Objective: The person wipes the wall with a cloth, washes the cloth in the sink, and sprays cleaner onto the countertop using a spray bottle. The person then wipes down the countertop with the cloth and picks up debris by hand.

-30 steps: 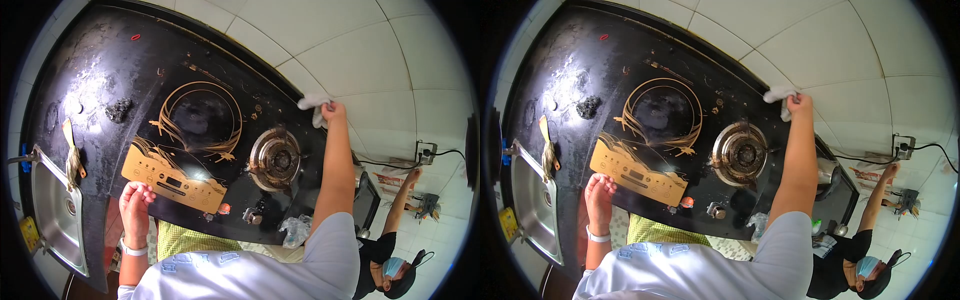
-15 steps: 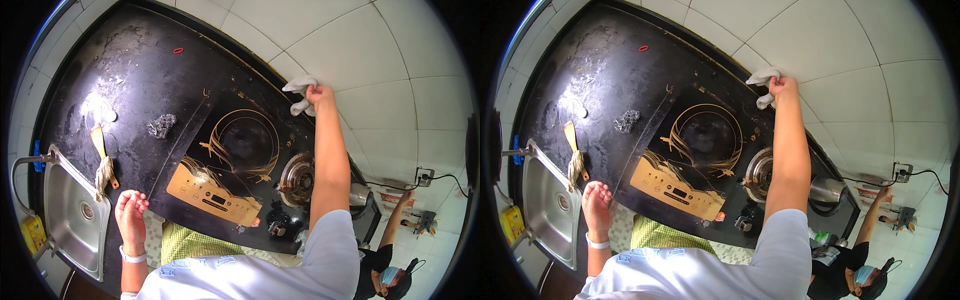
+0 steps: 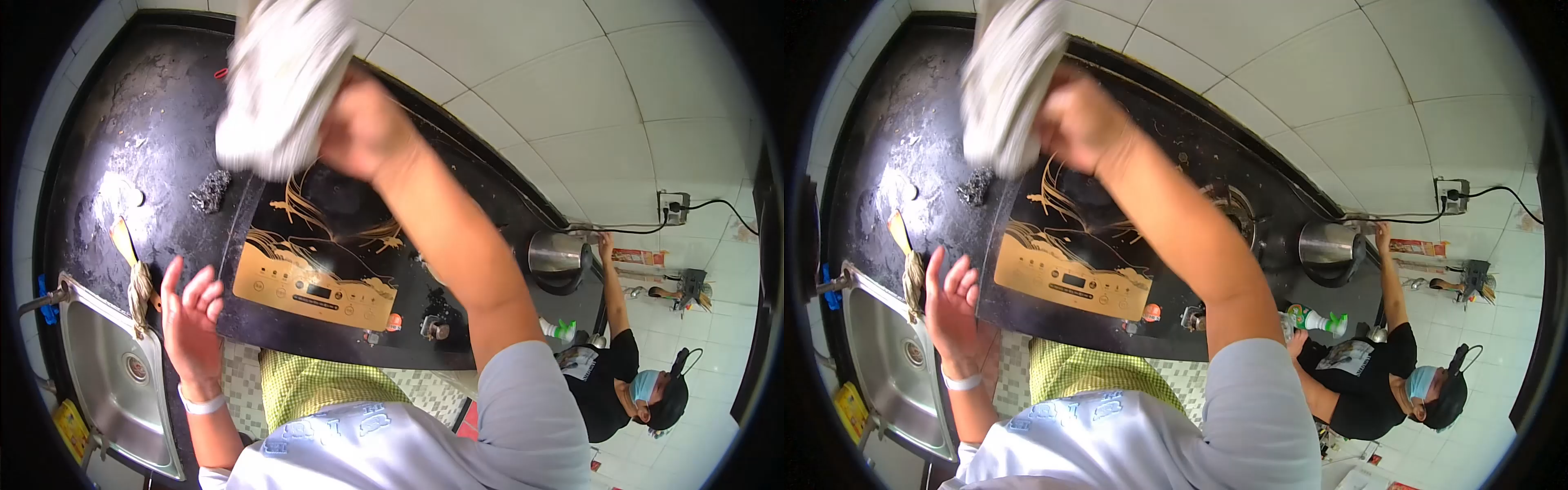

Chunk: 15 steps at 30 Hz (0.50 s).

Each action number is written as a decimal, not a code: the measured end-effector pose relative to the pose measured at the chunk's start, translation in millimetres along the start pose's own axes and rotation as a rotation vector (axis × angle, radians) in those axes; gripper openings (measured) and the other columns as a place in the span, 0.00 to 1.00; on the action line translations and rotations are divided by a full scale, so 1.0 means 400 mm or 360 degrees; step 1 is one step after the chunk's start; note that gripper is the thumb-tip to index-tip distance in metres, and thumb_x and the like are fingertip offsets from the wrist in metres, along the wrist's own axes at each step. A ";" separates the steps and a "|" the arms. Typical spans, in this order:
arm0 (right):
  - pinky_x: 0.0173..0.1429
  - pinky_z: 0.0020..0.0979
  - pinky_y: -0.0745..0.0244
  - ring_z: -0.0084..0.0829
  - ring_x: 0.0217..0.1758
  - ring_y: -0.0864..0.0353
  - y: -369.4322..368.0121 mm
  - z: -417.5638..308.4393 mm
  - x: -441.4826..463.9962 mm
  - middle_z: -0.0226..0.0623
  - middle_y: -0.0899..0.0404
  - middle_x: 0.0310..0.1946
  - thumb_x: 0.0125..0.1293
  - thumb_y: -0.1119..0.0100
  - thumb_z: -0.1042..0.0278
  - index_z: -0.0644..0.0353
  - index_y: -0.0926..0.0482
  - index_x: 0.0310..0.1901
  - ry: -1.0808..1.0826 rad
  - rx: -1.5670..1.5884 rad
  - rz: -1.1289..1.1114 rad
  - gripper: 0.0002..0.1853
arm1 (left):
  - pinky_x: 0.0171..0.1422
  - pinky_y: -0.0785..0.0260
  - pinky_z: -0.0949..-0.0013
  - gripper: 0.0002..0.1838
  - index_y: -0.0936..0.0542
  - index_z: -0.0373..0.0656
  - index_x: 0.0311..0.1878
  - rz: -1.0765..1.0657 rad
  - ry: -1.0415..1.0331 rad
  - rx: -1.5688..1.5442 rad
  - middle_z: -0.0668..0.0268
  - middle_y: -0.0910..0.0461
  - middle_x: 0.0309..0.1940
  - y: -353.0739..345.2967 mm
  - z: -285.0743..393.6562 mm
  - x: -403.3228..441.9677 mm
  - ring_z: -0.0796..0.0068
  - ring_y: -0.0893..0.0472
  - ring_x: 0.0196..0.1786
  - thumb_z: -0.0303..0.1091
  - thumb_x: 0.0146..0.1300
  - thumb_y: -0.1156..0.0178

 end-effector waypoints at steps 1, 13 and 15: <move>0.51 0.36 0.24 0.35 0.45 0.20 -0.039 0.054 -0.062 0.42 0.21 0.44 0.46 0.52 0.88 0.65 0.26 0.49 -0.0040 0.0091 -0.0122 0.24 | 0.53 0.30 0.69 0.34 0.48 0.41 0.68 -0.0059 0.0033 -0.0115 0.53 0.29 0.52 -0.046 0.005 0.000 0.67 0.24 0.50 0.50 0.66 0.53; 0.62 0.33 0.35 0.33 0.58 0.31 0.030 0.097 -0.488 0.46 0.32 0.56 0.57 0.46 0.82 0.67 0.34 0.55 -0.0276 0.0069 0.0252 0.23 | 0.58 0.32 0.67 0.22 0.36 0.35 0.57 -0.0028 -0.0088 -0.0501 0.59 0.26 0.48 -0.233 -0.081 -0.077 0.70 0.25 0.52 0.25 0.60 0.46; 0.63 0.35 0.35 0.34 0.58 0.30 0.047 0.025 -0.522 0.47 0.34 0.58 0.56 0.41 0.79 0.67 0.35 0.56 0.0068 -0.0505 0.0346 0.25 | 0.57 0.31 0.67 0.22 0.37 0.36 0.58 0.0007 -0.0131 -0.0692 0.59 0.26 0.50 -0.285 -0.057 -0.081 0.70 0.25 0.52 0.26 0.61 0.46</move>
Point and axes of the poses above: each hand's wrist, its own x-axis towards the middle knuckle, its own y-axis out of the back of the hand, z = x × y, the point moved 6 cm from there along x, towards the middle knuckle
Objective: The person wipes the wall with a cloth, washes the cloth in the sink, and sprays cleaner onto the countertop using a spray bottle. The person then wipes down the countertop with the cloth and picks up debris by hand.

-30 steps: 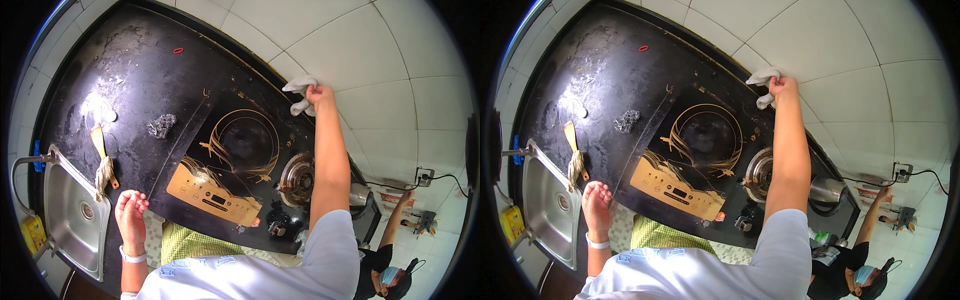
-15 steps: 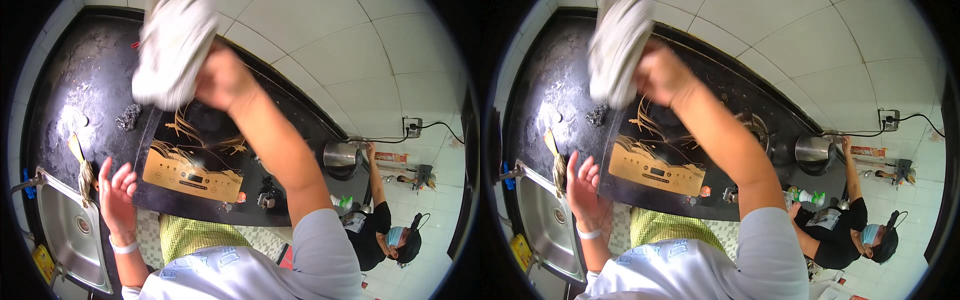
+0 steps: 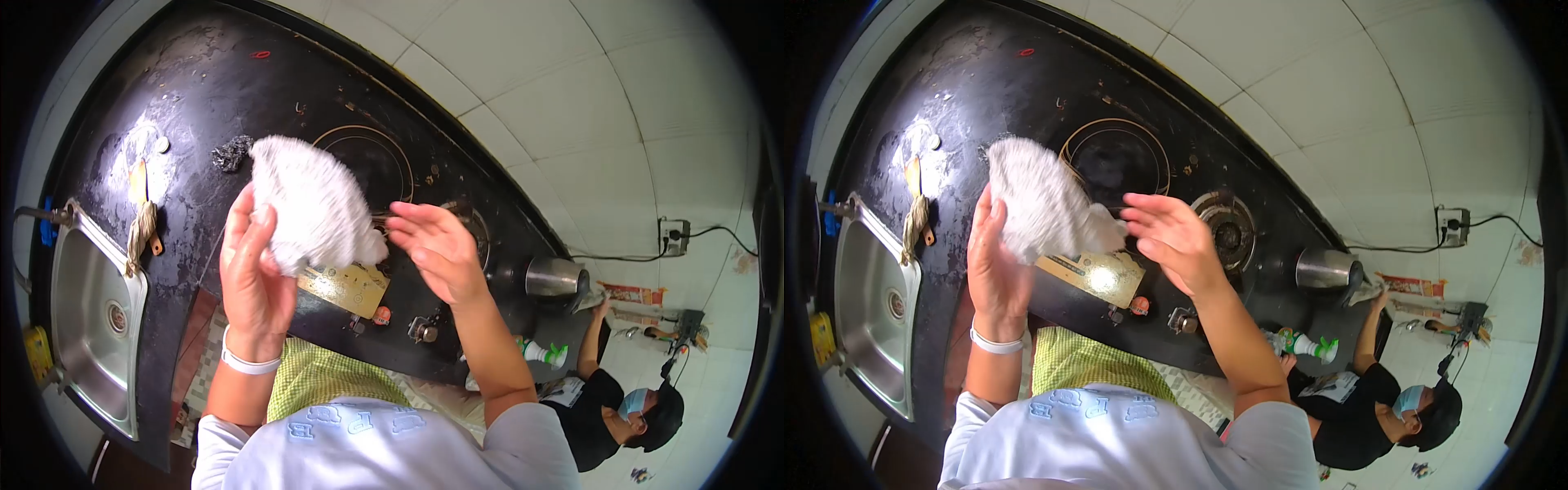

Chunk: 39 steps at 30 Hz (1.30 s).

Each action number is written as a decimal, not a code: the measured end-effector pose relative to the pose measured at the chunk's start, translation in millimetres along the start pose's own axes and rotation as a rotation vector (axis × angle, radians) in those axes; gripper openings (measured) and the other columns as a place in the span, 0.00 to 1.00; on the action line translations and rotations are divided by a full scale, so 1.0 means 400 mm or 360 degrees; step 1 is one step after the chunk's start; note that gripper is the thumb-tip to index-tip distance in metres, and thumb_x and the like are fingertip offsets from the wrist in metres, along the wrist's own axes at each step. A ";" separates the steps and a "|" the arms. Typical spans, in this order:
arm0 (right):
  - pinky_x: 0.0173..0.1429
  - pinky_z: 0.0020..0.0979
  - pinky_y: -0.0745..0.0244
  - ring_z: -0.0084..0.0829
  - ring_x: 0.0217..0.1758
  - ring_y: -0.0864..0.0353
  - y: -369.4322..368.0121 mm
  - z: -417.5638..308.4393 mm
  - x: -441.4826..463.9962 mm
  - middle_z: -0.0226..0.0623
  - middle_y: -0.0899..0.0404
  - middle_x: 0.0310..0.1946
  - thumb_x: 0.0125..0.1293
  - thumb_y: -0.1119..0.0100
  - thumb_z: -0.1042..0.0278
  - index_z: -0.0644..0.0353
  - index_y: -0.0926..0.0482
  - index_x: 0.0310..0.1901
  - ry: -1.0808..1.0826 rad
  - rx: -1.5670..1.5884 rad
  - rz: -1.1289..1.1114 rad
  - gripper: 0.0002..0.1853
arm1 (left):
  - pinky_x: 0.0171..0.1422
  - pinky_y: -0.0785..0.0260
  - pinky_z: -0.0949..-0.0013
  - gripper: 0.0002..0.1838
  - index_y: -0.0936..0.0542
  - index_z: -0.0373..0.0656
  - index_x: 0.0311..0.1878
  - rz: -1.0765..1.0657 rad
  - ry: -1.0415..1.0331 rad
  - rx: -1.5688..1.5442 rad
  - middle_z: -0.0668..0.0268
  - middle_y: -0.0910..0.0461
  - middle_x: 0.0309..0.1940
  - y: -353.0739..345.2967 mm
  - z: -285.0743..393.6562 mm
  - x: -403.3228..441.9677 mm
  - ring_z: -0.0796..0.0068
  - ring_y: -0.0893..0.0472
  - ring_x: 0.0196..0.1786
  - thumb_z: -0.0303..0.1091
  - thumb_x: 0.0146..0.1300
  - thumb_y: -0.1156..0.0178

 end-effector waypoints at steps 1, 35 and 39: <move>0.63 0.37 0.35 0.36 0.59 0.30 0.012 -0.004 -0.012 0.47 0.35 0.59 0.55 0.39 0.77 0.66 0.36 0.57 -0.0008 -0.0063 -0.0012 0.28 | 0.56 0.31 0.68 0.23 0.38 0.37 0.59 -0.0074 -0.0002 -0.0001 0.60 0.27 0.50 -0.029 0.000 -0.005 0.71 0.25 0.52 0.25 0.61 0.46; 0.50 0.36 0.29 0.41 0.48 0.30 0.166 -0.301 0.735 0.37 0.32 0.42 0.37 0.37 0.75 0.37 0.26 0.52 0.1888 -0.3278 0.0791 0.34 | 0.50 0.30 0.71 0.09 0.26 0.35 0.45 -0.0105 0.0271 0.1172 0.61 0.21 0.37 0.263 0.129 0.181 0.74 0.21 0.41 0.25 0.62 0.46; 0.51 0.36 0.28 0.41 0.51 0.28 0.256 -0.191 0.707 0.39 0.31 0.48 0.39 0.42 0.82 0.41 0.26 0.52 0.1406 -0.3246 0.0146 0.33 | 0.50 0.30 0.72 0.08 0.26 0.35 0.44 -0.0119 0.0282 0.1127 0.62 0.21 0.36 0.245 0.111 0.159 0.75 0.22 0.40 0.25 0.62 0.46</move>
Point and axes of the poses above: each hand's wrist, its own x-axis towards the middle knuckle, its own y-axis out of the back of the hand, z = x × y, the point moved 6 cm from there along x, towards the middle knuckle
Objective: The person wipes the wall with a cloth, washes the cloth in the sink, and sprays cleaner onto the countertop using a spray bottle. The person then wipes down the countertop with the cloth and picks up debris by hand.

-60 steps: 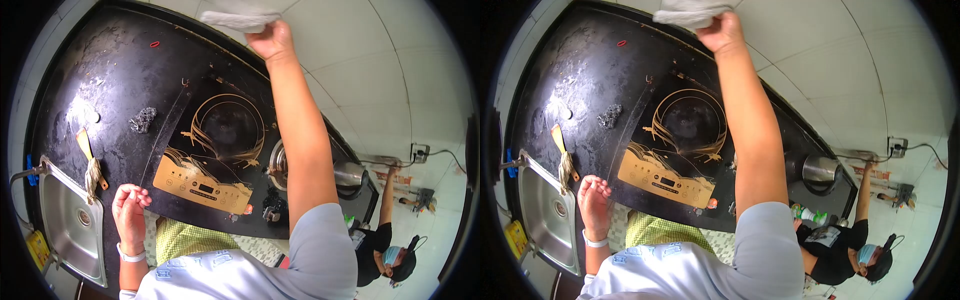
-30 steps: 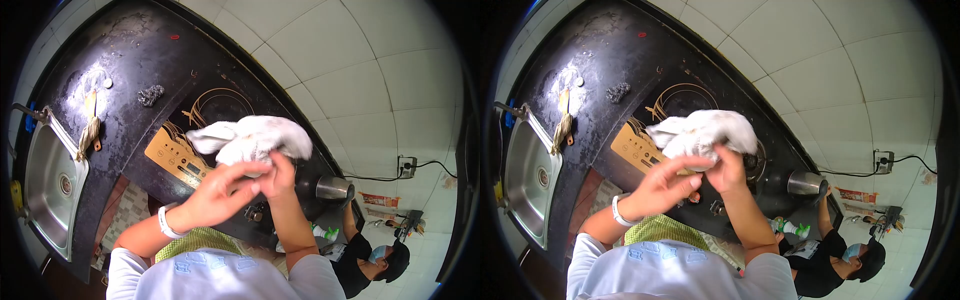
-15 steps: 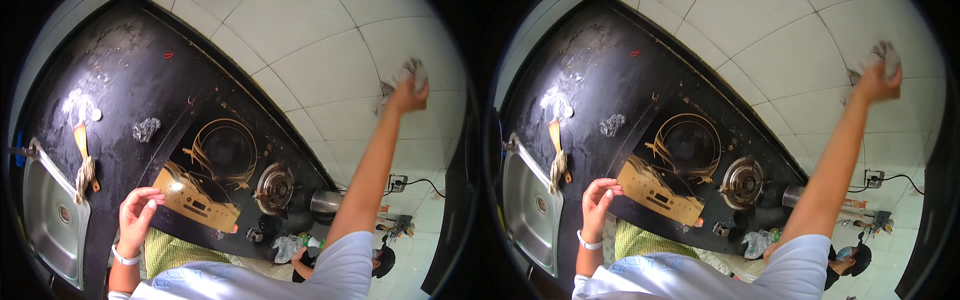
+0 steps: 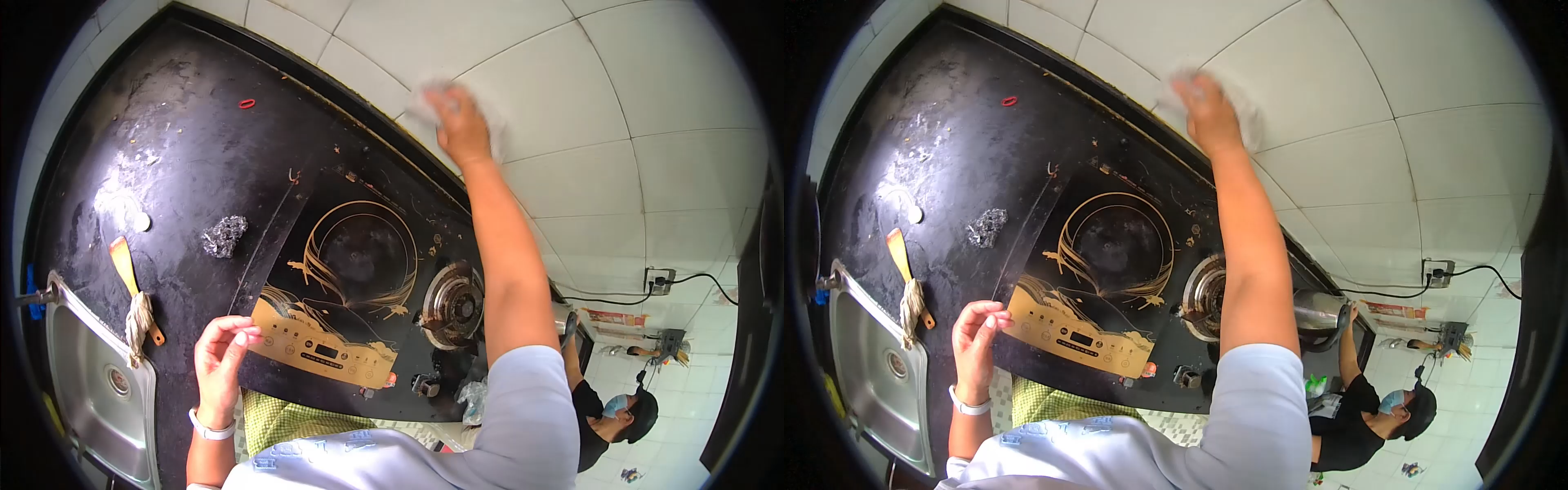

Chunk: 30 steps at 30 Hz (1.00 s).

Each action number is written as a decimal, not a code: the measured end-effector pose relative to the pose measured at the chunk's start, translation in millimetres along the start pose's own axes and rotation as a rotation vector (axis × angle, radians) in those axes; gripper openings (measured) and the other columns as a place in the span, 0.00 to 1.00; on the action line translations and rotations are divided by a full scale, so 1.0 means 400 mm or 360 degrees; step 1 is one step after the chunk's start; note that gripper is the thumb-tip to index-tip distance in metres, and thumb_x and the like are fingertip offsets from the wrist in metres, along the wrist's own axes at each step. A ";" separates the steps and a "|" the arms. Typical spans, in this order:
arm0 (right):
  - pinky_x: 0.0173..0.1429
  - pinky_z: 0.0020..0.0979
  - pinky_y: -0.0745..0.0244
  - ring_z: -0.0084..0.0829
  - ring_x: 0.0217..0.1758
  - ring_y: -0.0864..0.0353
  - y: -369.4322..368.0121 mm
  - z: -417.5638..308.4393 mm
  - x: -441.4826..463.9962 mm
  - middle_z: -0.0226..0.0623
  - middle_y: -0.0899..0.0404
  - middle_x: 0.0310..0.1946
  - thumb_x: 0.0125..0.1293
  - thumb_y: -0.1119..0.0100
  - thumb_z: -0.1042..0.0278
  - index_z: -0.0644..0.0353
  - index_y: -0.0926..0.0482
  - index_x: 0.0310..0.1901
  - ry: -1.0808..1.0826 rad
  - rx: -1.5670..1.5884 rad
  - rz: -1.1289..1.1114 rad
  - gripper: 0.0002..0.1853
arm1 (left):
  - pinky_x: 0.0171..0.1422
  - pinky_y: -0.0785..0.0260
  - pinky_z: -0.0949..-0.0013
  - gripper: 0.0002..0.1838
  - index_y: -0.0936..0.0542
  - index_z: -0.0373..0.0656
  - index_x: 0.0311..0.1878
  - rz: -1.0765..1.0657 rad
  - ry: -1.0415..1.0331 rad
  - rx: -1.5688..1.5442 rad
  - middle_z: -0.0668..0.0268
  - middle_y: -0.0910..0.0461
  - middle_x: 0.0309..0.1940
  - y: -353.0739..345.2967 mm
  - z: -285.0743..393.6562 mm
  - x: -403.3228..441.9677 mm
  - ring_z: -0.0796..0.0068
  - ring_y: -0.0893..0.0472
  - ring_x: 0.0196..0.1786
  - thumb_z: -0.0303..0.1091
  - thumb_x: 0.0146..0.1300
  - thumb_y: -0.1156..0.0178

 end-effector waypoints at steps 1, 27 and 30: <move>0.52 0.36 0.28 0.41 0.52 0.28 -0.031 0.015 -0.061 0.38 0.31 0.50 0.41 0.43 0.83 0.43 0.25 0.51 -0.0063 0.0092 -0.0214 0.32 | 0.50 0.30 0.72 0.08 0.26 0.35 0.44 -0.0012 0.0024 -0.0087 0.62 0.21 0.36 -0.014 0.001 -0.011 0.75 0.22 0.40 0.25 0.62 0.46; 0.47 0.37 0.25 0.34 0.50 0.26 0.372 0.065 0.358 0.38 0.29 0.50 0.48 0.42 0.68 0.49 0.26 0.54 -0.0431 -0.0470 0.0735 0.27 | 0.39 0.30 0.78 0.06 0.26 0.40 0.40 0.0446 0.0048 -0.0725 0.70 0.25 0.29 0.105 -0.028 -0.012 0.82 0.25 0.31 0.31 0.63 0.47; 0.44 0.37 0.26 0.34 0.47 0.25 0.044 -0.045 0.275 0.29 0.29 0.47 0.41 0.42 0.73 0.36 0.24 0.50 -0.0241 -0.0336 0.0059 0.30 | 0.39 0.30 0.78 0.06 0.26 0.40 0.40 0.0455 0.0055 -0.0731 0.70 0.25 0.29 0.116 -0.020 0.001 0.82 0.25 0.32 0.31 0.63 0.47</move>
Point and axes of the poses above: each hand's wrist, its own x-axis towards the middle knuckle, its own y-axis out of the back of the hand, z = x × y, the point moved 6 cm from there along x, towards the middle knuckle
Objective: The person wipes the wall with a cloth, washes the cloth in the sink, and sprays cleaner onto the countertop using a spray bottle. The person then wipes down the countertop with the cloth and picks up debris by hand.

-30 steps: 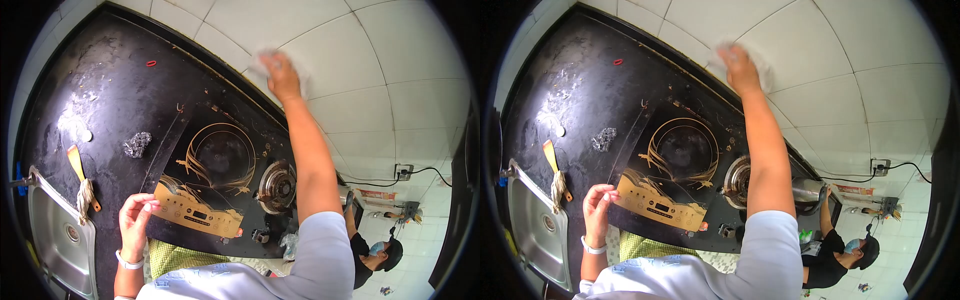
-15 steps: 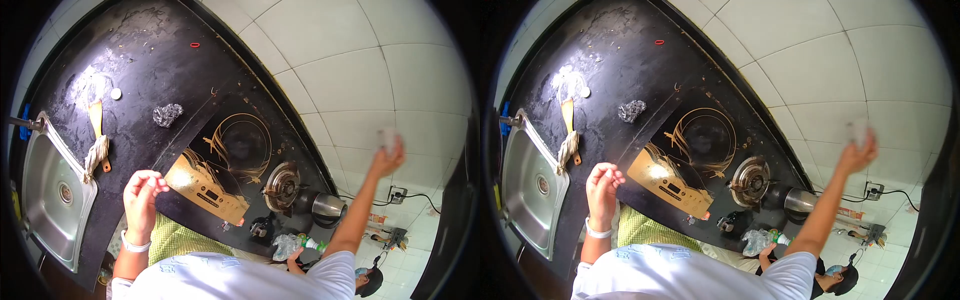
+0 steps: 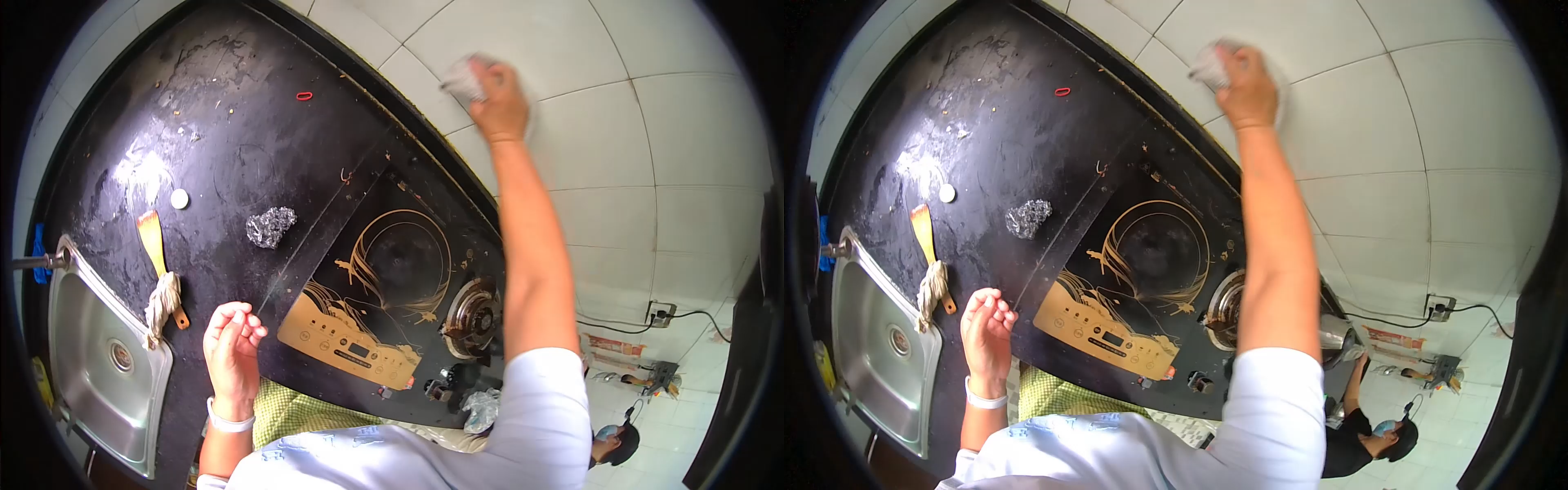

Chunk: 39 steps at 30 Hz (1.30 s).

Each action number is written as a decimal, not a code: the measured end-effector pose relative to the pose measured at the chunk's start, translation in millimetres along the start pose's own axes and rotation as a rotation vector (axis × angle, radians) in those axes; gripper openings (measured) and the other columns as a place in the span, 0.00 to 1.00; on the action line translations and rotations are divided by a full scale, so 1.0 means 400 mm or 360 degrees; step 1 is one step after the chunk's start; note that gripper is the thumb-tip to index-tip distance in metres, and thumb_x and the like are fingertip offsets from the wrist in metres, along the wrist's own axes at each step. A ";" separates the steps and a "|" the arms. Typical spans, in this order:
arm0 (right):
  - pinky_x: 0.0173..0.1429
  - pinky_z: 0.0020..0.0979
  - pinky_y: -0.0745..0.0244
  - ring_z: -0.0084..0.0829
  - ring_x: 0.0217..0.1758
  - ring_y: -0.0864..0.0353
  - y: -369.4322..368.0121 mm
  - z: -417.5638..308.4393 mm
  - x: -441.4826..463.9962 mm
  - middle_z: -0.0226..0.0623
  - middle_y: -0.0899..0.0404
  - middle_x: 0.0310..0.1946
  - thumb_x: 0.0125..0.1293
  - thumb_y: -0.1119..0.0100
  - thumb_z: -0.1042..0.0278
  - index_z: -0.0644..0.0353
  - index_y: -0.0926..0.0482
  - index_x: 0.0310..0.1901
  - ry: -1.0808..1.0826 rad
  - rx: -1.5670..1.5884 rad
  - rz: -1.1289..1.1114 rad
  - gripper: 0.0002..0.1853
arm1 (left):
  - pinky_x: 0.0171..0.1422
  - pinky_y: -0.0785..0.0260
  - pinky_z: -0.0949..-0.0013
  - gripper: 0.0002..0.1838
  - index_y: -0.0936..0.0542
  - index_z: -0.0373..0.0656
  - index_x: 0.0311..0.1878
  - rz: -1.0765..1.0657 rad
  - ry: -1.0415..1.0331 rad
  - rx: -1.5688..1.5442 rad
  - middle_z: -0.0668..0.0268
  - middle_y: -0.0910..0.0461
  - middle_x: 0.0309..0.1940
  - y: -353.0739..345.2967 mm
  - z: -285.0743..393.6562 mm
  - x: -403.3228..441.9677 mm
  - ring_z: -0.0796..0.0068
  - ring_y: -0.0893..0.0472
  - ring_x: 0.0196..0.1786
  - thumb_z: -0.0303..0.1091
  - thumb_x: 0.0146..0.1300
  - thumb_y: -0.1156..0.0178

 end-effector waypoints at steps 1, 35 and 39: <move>0.40 0.37 0.25 0.36 0.43 0.24 -0.040 -0.036 -0.047 0.29 0.29 0.45 0.41 0.42 0.77 0.39 0.23 0.46 -0.0018 0.0190 -0.0007 0.27 | 0.39 0.30 0.78 0.06 0.26 0.41 0.40 0.0003 0.0019 -0.0010 0.70 0.25 0.29 0.004 0.006 0.002 0.83 0.25 0.32 0.31 0.63 0.47; 0.48 0.30 0.24 0.31 0.44 0.20 0.992 -0.335 -1.497 0.41 0.22 0.43 0.66 0.50 0.64 0.69 0.29 0.51 -0.2726 0.2936 0.1083 0.18 | 0.47 0.28 0.72 0.09 0.26 0.39 0.44 -0.1016 0.0661 0.0892 0.65 0.23 0.34 -0.041 -0.398 -0.698 0.74 0.21 0.37 0.32 0.66 0.52; 0.46 0.36 0.21 0.35 0.42 0.19 1.098 -0.309 -1.755 0.46 0.23 0.44 0.64 0.49 0.64 0.70 0.30 0.51 -0.2811 0.3024 0.1474 0.20 | 0.46 0.28 0.71 0.09 0.25 0.40 0.42 -0.1177 0.0678 0.1057 0.65 0.22 0.33 -0.095 -0.463 -0.794 0.74 0.21 0.37 0.33 0.64 0.50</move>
Point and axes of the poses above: each hand's wrist, its own x-axis towards the middle knuckle, its own y-axis out of the back of the hand, z = x × y, the point moved 6 cm from there along x, towards the middle knuckle
